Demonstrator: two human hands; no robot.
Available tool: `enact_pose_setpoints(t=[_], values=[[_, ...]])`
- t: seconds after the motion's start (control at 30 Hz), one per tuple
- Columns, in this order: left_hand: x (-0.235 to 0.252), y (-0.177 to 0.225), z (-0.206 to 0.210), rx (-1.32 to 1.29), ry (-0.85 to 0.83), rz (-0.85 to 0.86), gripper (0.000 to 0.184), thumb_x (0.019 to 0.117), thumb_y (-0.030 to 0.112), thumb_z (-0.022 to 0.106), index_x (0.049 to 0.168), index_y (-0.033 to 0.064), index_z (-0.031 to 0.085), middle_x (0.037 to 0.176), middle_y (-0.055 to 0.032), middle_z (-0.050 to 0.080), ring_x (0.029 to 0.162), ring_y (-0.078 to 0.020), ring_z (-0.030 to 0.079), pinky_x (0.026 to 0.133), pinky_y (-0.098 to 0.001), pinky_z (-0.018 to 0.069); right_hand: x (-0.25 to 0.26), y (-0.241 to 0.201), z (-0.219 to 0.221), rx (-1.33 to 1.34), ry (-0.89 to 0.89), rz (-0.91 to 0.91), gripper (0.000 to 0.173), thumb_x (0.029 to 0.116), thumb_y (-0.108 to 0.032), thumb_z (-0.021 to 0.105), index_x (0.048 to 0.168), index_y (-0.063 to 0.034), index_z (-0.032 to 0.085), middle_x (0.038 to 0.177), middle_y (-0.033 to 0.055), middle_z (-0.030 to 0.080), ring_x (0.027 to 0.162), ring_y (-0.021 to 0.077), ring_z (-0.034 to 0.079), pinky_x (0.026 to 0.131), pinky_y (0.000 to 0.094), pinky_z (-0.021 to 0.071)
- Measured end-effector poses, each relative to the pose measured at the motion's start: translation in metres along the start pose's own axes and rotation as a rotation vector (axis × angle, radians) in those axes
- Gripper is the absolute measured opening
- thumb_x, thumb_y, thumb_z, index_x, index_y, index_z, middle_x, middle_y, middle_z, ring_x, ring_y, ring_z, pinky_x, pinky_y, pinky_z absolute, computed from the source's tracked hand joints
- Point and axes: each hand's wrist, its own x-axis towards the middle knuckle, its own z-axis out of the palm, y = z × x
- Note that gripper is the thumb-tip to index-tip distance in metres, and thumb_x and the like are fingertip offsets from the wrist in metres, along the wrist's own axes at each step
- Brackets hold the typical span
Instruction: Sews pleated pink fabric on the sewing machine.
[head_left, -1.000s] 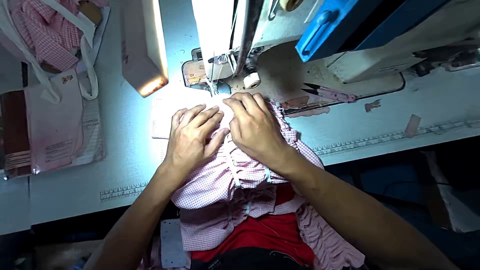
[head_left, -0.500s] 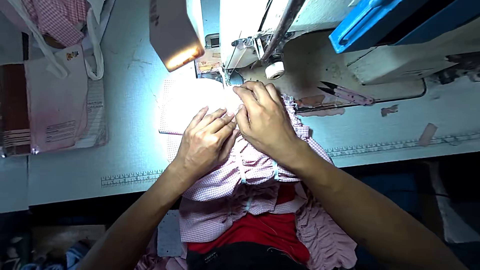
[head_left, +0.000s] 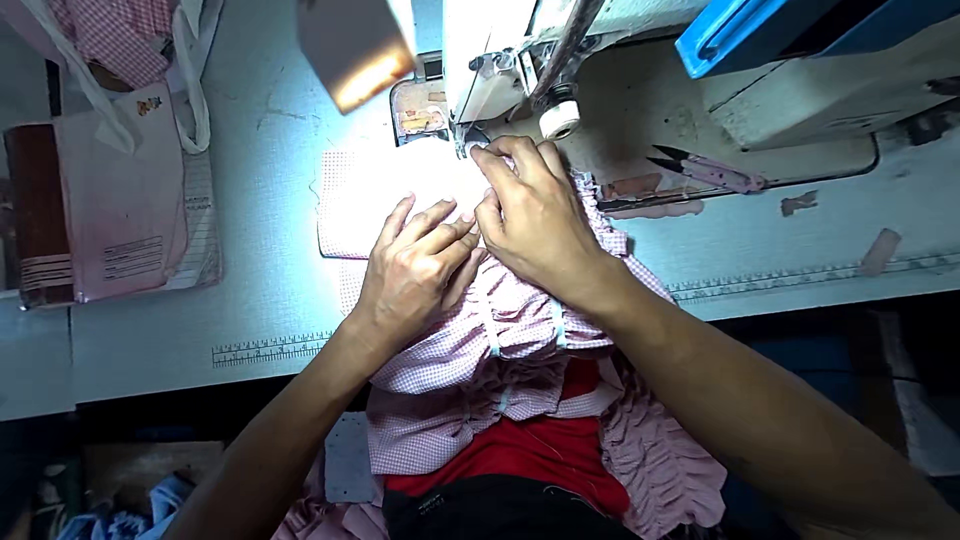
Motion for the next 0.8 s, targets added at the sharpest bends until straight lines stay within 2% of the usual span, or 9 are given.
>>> enact_pose_setpoints(t=[0.1,0.27,0.4,0.47,0.53,0.57,0.63,0.73,0.8], values=[[0.002,-0.002,-0.001,-0.026,0.019,0.033,0.027,0.1025,0.023,0.058,0.112,0.0116,0.079,0.126,-0.0054,0.074,0.132,-0.0262,0.061,0.119,-0.0467,0.0401,0.004,0.002,0.000,0.002,-0.007,0.003,0.048,0.0996,-0.021,0.043,0.143,-0.0097,0.061,0.142,0.0148,0.058,0.127,0.0358,0.052,0.105,0.0455,0.0428],[0.003,-0.004,0.000,-0.083,0.019,0.057,0.025,0.1022,0.021,0.061,0.113,0.0084,0.079,0.125,-0.0075,0.074,0.128,-0.0243,0.064,0.114,-0.0426,0.0465,0.016,0.005,0.002,0.010,-0.020,0.050,0.047,0.1003,-0.018,0.040,0.141,-0.0089,0.061,0.141,0.0187,0.057,0.130,0.0389,0.052,0.106,0.0493,0.0434],[0.003,-0.006,0.002,-0.097,0.028,0.091,0.028,0.1026,0.027,0.062,0.114,0.0064,0.078,0.126,-0.0104,0.073,0.127,-0.0247,0.065,0.114,-0.0414,0.0477,0.023,0.005,0.001,-0.008,0.023,0.072,0.043,0.1010,-0.015,0.041,0.136,-0.0056,0.063,0.136,0.0222,0.060,0.127,0.0402,0.056,0.103,0.0492,0.0460],[0.001,-0.004,-0.001,-0.090,0.016,0.092,0.031,0.1021,0.029,0.063,0.113,0.0058,0.078,0.127,-0.0110,0.073,0.127,-0.0252,0.065,0.114,-0.0415,0.0481,0.011,-0.002,-0.009,-0.017,0.022,0.033,0.044,0.1024,-0.015,0.041,0.141,-0.0038,0.059,0.140,0.0227,0.058,0.128,0.0403,0.055,0.106,0.0498,0.0447],[-0.001,0.003,-0.007,-0.062,-0.038,0.076,0.032,0.1019,0.030,0.061,0.116,0.0066,0.077,0.129,-0.0106,0.072,0.129,-0.0249,0.063,0.115,-0.0411,0.0471,-0.018,-0.016,-0.028,-0.019,0.004,-0.036,0.044,0.1038,-0.012,0.044,0.146,-0.0024,0.054,0.146,0.0216,0.053,0.129,0.0411,0.054,0.103,0.0557,0.0452],[-0.003,0.007,-0.008,-0.054,-0.055,0.074,0.031,0.1019,0.029,0.060,0.116,0.0071,0.077,0.129,-0.0106,0.072,0.129,-0.0248,0.063,0.114,-0.0406,0.0475,-0.033,-0.021,-0.030,-0.021,0.004,-0.052,0.043,0.1043,-0.012,0.045,0.145,-0.0031,0.056,0.148,0.0192,0.053,0.129,0.0399,0.054,0.101,0.0569,0.0450],[-0.008,0.013,-0.007,-0.065,-0.064,0.073,0.029,0.1021,0.025,0.060,0.117,0.0071,0.077,0.128,-0.0108,0.072,0.128,-0.0242,0.064,0.114,-0.0396,0.0480,-0.052,-0.017,-0.022,-0.016,-0.002,-0.048,0.042,0.1030,-0.014,0.045,0.141,-0.0061,0.060,0.146,0.0149,0.057,0.132,0.0367,0.054,0.102,0.0566,0.0441],[-0.010,0.016,-0.007,-0.109,-0.062,0.083,0.025,0.1021,0.019,0.061,0.115,0.0061,0.078,0.125,-0.0108,0.073,0.126,-0.0233,0.066,0.114,-0.0388,0.0483,-0.058,-0.005,-0.017,0.012,-0.020,-0.029,0.045,0.1027,-0.015,0.042,0.143,-0.0067,0.059,0.146,0.0128,0.058,0.138,0.0350,0.050,0.108,0.0546,0.0422],[-0.011,0.016,-0.008,-0.113,-0.062,0.095,0.024,0.1012,0.017,0.061,0.115,0.0059,0.078,0.125,-0.0106,0.074,0.126,-0.0232,0.066,0.114,-0.0385,0.0482,-0.055,-0.003,-0.019,0.009,-0.023,-0.022,0.045,0.1024,-0.015,0.042,0.143,-0.0063,0.059,0.146,0.0125,0.058,0.137,0.0347,0.050,0.108,0.0539,0.0414]])
